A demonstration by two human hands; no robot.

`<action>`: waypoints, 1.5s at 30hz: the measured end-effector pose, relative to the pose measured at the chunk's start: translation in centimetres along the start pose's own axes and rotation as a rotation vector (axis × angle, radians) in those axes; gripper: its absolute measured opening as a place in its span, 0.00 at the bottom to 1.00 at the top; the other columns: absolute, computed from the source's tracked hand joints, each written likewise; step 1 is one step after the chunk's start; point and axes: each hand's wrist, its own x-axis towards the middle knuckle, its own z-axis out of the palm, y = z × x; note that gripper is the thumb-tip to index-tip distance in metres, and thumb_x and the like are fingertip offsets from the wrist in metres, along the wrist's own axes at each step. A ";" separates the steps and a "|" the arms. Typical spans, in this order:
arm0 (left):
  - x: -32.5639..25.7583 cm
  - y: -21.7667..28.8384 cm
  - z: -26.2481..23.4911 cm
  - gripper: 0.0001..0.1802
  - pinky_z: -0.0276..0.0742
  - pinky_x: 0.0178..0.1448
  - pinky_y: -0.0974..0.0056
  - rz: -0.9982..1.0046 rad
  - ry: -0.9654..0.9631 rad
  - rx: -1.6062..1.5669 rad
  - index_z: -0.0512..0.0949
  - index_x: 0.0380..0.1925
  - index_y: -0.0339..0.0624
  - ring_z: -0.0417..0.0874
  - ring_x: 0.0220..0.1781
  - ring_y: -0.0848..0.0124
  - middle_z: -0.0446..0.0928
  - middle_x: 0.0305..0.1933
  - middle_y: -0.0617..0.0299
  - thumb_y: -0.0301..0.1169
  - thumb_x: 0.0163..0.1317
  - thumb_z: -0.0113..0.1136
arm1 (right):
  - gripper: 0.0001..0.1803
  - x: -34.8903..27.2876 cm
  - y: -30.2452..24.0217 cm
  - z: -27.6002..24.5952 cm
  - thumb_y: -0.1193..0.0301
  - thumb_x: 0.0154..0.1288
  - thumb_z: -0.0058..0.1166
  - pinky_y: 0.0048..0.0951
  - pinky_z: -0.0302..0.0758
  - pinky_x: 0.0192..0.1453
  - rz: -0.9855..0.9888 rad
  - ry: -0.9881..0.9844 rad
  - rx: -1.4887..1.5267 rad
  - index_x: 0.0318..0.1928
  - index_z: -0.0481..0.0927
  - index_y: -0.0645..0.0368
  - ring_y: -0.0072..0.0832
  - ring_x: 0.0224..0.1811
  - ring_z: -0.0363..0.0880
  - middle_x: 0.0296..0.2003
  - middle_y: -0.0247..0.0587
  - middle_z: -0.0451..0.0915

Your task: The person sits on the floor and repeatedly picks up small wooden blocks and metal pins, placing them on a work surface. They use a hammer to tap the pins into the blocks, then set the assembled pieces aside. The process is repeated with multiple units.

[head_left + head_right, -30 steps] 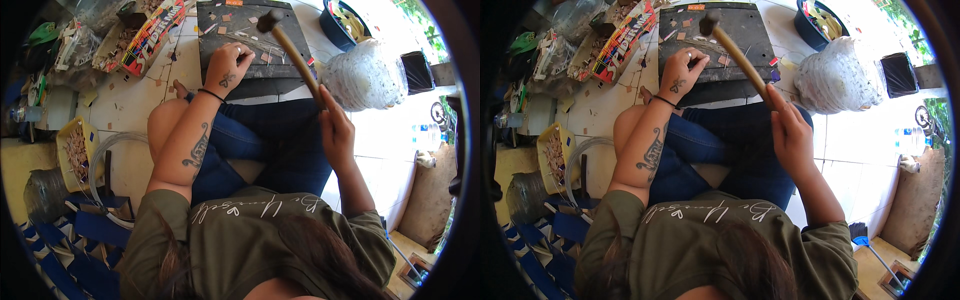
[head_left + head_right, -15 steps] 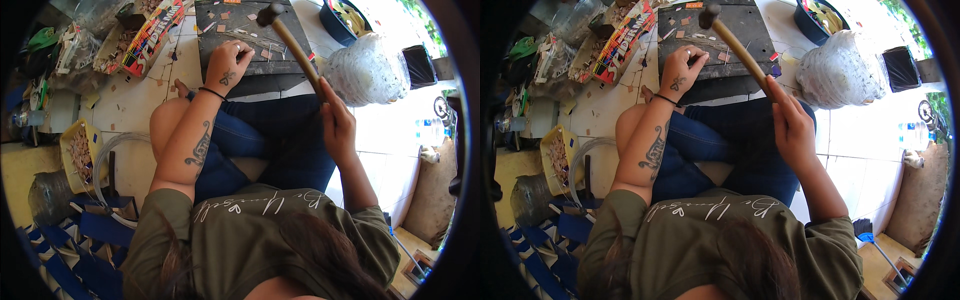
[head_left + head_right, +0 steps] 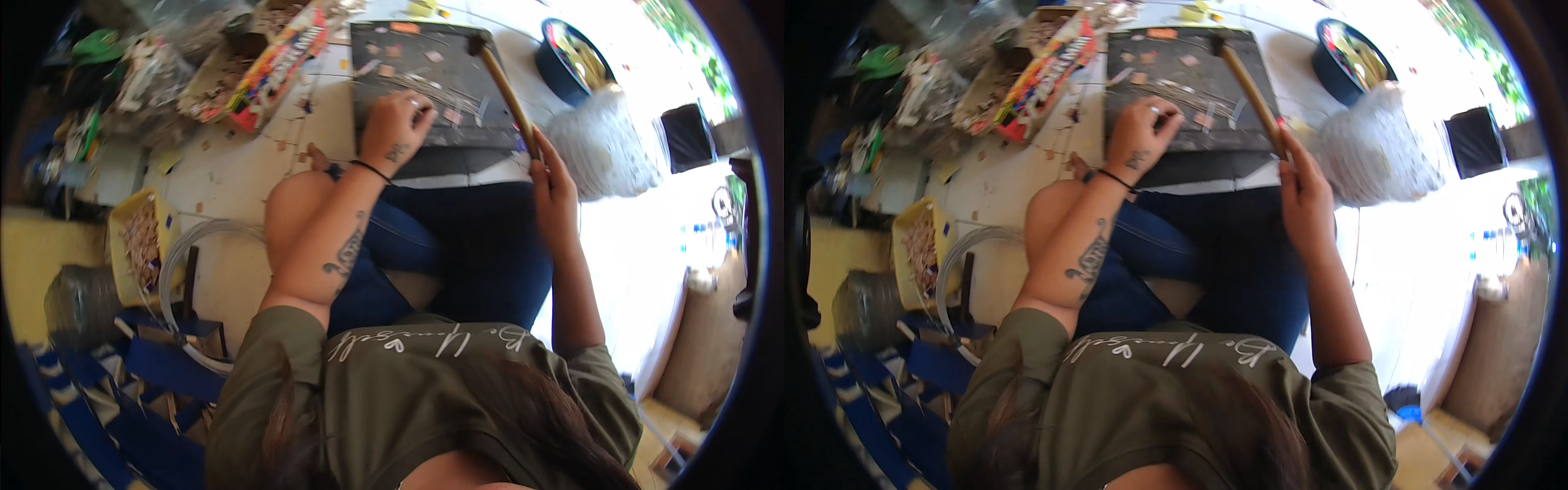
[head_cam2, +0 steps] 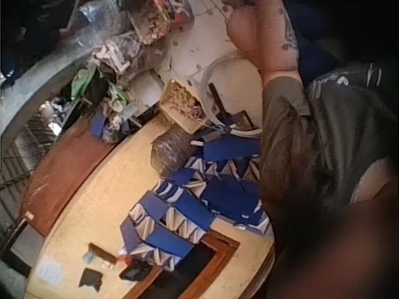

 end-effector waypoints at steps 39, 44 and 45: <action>-3.0 7.3 -5.5 0.33 0.73 0.55 0.66 -0.218 -0.139 -0.237 0.65 0.67 0.41 0.77 0.45 0.73 0.78 0.51 0.56 0.24 0.60 0.60 | 0.21 0.9 13.0 -12.9 0.50 0.54 0.66 0.42 0.71 0.53 0.112 0.228 -0.792 0.32 0.85 0.56 0.37 0.35 0.81 0.29 0.40 0.83; 0.4 15.0 3.7 0.32 0.60 0.72 0.50 0.443 -0.484 -0.017 0.70 0.62 0.45 0.73 0.62 0.56 0.74 0.59 0.55 0.30 0.54 0.65 | 0.13 -6.0 8.6 -9.5 0.57 0.56 0.64 0.42 0.61 0.63 0.097 0.257 -0.782 0.33 0.83 0.53 0.31 0.47 0.76 0.34 0.32 0.80; 0.9 16.5 6.1 0.33 0.55 0.74 0.47 0.542 -0.524 -0.040 0.71 0.61 0.46 0.71 0.64 0.54 0.73 0.60 0.57 0.32 0.52 0.67 | 0.12 -7.0 8.6 -9.4 0.59 0.55 0.64 0.43 0.61 0.63 0.101 0.270 -0.765 0.31 0.82 0.53 0.31 0.48 0.75 0.34 0.31 0.80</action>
